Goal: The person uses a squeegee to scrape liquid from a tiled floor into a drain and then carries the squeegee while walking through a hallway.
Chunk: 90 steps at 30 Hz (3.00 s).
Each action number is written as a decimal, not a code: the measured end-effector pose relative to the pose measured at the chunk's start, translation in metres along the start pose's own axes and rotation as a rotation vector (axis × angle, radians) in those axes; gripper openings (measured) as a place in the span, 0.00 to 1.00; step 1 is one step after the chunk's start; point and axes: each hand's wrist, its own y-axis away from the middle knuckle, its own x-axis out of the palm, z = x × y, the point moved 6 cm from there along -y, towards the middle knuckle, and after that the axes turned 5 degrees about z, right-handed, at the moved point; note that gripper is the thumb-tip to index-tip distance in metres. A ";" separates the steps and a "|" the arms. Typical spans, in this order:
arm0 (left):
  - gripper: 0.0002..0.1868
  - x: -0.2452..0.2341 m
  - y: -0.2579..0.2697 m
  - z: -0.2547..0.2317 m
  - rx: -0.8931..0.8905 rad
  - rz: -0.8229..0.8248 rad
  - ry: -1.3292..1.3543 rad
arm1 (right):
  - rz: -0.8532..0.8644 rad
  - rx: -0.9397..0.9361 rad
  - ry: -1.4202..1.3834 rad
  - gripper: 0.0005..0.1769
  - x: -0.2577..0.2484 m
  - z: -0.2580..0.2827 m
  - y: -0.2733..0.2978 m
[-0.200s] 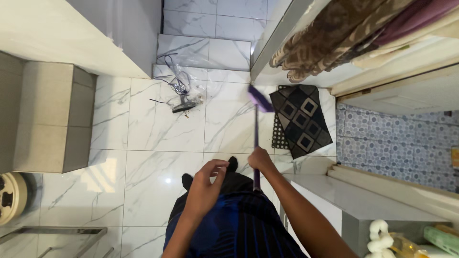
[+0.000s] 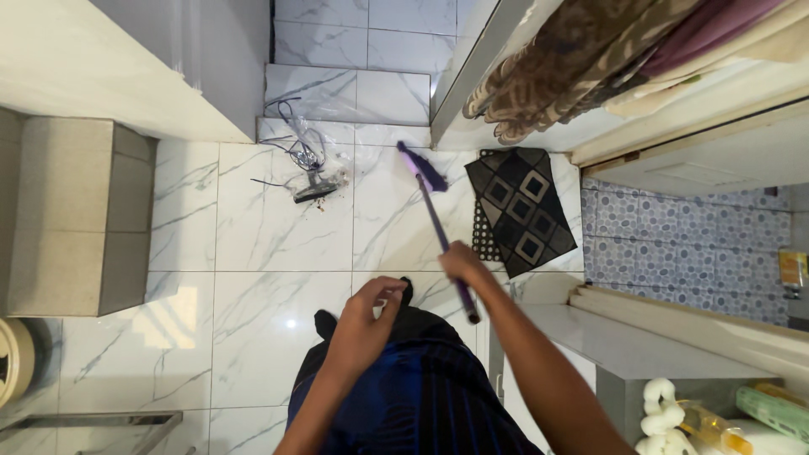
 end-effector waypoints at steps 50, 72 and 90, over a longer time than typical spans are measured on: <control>0.09 0.038 -0.023 -0.020 0.156 0.054 0.004 | 0.039 0.178 -0.508 0.13 -0.024 -0.107 0.143; 0.10 0.014 0.010 -0.004 -0.030 -0.180 0.022 | 0.835 -0.059 -1.583 0.07 -0.024 0.041 -0.130; 0.10 0.026 -0.010 -0.002 0.211 -0.018 0.007 | 0.374 -0.090 -0.402 0.18 -0.005 0.016 0.184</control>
